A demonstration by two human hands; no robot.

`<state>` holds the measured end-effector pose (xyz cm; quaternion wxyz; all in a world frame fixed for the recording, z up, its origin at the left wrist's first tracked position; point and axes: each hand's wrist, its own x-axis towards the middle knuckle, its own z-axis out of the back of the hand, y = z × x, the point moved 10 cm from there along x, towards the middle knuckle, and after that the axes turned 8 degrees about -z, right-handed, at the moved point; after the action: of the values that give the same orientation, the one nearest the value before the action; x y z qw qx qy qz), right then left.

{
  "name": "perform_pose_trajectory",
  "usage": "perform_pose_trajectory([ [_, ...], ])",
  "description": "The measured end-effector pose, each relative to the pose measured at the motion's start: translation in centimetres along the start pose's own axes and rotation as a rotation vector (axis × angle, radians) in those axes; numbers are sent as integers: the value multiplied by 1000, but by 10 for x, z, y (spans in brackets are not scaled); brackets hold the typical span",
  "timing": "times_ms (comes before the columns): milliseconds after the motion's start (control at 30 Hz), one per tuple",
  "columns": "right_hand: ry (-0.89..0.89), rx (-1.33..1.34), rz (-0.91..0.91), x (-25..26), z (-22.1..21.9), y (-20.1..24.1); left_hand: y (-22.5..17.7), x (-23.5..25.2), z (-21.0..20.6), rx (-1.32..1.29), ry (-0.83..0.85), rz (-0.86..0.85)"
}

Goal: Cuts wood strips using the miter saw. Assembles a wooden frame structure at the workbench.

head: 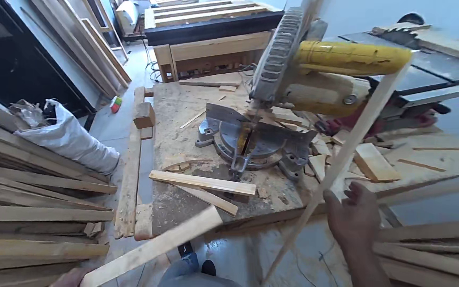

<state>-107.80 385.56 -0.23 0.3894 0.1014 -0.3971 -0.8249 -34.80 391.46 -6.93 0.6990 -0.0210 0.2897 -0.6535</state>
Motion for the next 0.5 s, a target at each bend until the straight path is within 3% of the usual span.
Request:
perform_pose_trajectory([
  [67, 94, -46, 92, -34, -21, 32, -11, 24, 5, 249, 41, -92],
  [133, 353, -145, 195, -60, -75, 56, -25, 53, 10, 433, -25, -201],
  [200, 544, -239, 241, -72, -128, 66, -45, 86, 14, 530, -88, -318],
  [267, 634, -317, 239, -70, -165, 73, -68, 118, 15, 558, -47, -368],
  [400, 761, -472, 160, -55, -196, 90, -105, 177, 11, 556, 54, -459],
  [500, 841, -390, 120, -51, -192, 103, -121, 213, -2, 424, 30, -560],
])
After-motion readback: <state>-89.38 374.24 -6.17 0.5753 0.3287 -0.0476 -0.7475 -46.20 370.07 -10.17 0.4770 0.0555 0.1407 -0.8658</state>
